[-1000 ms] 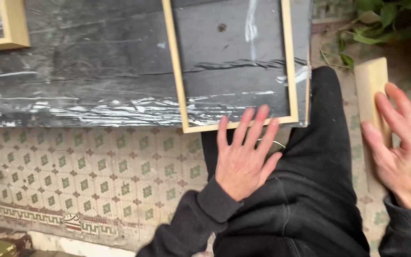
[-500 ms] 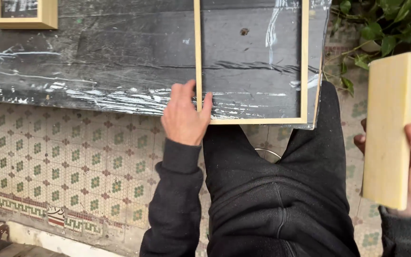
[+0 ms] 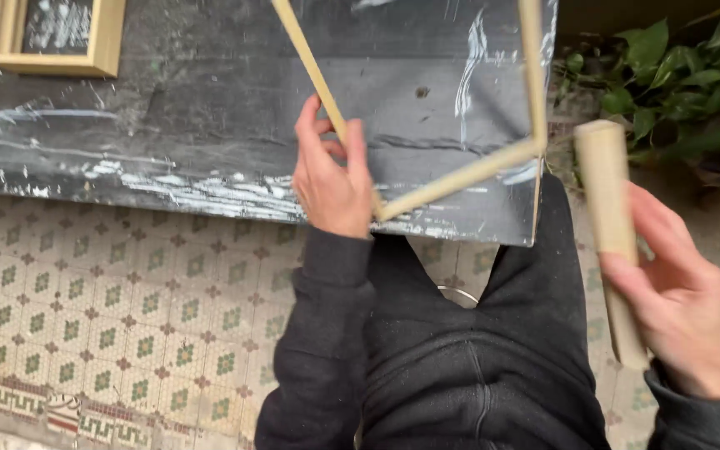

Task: Sanding the edges and corners of a wooden picture frame using a handheld sanding block.

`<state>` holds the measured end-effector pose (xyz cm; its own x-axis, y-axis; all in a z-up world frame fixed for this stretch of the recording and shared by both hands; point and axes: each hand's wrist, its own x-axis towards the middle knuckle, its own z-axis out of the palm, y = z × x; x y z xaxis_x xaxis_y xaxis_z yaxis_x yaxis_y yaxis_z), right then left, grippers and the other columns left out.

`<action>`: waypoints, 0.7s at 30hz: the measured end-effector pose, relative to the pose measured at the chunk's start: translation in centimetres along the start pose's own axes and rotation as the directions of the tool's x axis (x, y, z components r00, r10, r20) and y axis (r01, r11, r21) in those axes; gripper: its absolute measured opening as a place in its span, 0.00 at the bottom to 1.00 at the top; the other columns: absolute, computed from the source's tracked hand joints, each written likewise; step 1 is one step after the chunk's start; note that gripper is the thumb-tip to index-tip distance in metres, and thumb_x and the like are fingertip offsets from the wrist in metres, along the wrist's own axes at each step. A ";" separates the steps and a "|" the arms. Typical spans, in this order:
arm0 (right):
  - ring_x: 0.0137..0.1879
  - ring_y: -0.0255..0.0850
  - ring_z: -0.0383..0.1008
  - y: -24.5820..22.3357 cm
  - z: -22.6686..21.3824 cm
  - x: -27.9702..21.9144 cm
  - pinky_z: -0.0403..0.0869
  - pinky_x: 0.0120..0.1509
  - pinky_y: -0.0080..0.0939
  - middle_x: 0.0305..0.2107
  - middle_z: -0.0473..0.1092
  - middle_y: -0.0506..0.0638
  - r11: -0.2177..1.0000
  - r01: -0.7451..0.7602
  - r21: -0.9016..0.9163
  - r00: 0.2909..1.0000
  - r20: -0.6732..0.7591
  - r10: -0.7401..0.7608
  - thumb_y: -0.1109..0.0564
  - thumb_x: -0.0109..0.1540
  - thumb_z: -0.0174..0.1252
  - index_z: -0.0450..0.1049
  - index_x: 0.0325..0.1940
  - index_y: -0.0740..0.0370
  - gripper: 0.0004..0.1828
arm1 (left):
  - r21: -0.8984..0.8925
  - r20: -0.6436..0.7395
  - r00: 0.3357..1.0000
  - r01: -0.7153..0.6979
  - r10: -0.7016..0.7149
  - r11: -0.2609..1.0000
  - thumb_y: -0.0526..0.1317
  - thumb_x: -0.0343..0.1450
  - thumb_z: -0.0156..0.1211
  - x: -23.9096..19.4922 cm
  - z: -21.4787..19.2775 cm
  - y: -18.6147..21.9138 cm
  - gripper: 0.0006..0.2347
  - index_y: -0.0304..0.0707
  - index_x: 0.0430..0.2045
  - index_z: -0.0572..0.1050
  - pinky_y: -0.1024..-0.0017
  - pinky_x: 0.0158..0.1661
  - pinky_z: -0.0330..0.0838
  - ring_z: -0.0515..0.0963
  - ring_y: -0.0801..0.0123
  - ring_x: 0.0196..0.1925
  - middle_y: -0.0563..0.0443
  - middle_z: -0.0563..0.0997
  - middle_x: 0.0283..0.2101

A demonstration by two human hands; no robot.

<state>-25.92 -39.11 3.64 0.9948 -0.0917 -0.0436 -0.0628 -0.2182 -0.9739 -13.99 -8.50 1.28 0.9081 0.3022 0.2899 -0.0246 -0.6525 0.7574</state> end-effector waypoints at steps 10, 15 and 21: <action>0.60 0.55 0.68 -1.8 7.5 6.0 0.71 0.64 0.54 0.66 0.67 0.56 0.611 0.540 -0.580 0.842 0.393 -0.370 0.53 0.59 0.64 0.73 0.66 0.51 0.29 | -0.040 -0.056 0.982 -0.181 0.178 0.983 0.37 0.72 0.71 -5.6 -2.7 2.3 0.24 0.33 0.63 0.70 0.71 0.35 0.76 0.78 0.69 0.33 0.50 0.77 0.36; 0.58 0.57 0.68 -1.7 9.7 5.1 0.71 0.62 0.54 0.66 0.68 0.53 0.546 0.590 -0.595 0.805 0.489 -0.336 0.54 0.60 0.63 0.73 0.66 0.50 0.29 | -0.016 -0.013 0.961 -0.275 0.275 0.961 0.38 0.74 0.67 -6.8 -3.5 0.8 0.16 0.33 0.54 0.72 0.67 0.39 0.78 0.80 0.62 0.40 0.46 0.78 0.43; 0.57 0.55 0.68 -0.9 9.3 6.2 0.70 0.60 0.54 0.65 0.68 0.54 0.437 0.570 -0.696 0.822 0.470 -0.323 0.57 0.58 0.65 0.74 0.65 0.51 0.29 | -0.009 0.084 0.944 -0.321 0.320 0.947 0.38 0.75 0.65 -6.5 -3.8 -0.9 0.13 0.31 0.49 0.71 0.62 0.41 0.78 0.82 0.56 0.44 0.44 0.78 0.43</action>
